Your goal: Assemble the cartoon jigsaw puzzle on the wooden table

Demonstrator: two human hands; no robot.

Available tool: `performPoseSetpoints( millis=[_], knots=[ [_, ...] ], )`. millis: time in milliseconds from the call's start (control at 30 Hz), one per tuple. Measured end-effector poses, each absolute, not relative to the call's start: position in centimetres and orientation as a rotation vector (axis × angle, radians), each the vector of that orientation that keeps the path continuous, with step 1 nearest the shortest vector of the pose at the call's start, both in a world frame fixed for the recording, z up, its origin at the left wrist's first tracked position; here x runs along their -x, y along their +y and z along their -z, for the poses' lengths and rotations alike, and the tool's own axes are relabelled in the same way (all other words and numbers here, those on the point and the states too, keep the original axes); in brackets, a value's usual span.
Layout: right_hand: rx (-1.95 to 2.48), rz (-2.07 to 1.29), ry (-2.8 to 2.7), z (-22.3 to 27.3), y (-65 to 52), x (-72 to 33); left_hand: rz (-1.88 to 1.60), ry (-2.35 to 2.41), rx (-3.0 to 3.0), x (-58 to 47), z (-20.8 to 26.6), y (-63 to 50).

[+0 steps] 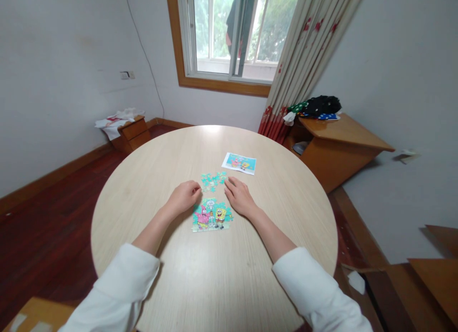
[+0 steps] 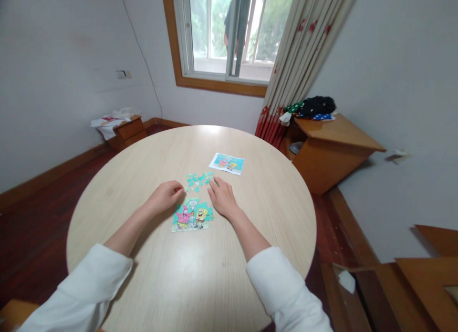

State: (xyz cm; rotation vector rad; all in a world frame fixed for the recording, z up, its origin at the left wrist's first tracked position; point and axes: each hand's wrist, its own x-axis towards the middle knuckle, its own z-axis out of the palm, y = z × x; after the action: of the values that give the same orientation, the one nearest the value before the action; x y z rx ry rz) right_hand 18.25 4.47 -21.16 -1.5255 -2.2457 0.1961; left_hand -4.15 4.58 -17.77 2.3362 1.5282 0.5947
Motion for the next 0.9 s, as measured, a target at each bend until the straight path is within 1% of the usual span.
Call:
performPoseSetpoints(
  millis=[167,267,600,900],
  knots=[
    [1.585,-0.228,-2.174,21.5,4.8,-18.5,-0.362,1.417,-2.354,3.8,17.0,3.3],
    [1.561,-0.238,-2.185,21.5,4.7,-18.5,-0.316,1.400,-2.337,3.9,17.3,3.1],
    [1.498,-0.261,-2.433,20.5,4.2,-18.0,-0.392,1.332,-2.307,3.3,18.2,3.4],
    [1.463,-0.163,-2.261,21.0,4.8,-18.3,-0.498,1.341,-2.285,3.7,18.3,3.6]
  ],
)
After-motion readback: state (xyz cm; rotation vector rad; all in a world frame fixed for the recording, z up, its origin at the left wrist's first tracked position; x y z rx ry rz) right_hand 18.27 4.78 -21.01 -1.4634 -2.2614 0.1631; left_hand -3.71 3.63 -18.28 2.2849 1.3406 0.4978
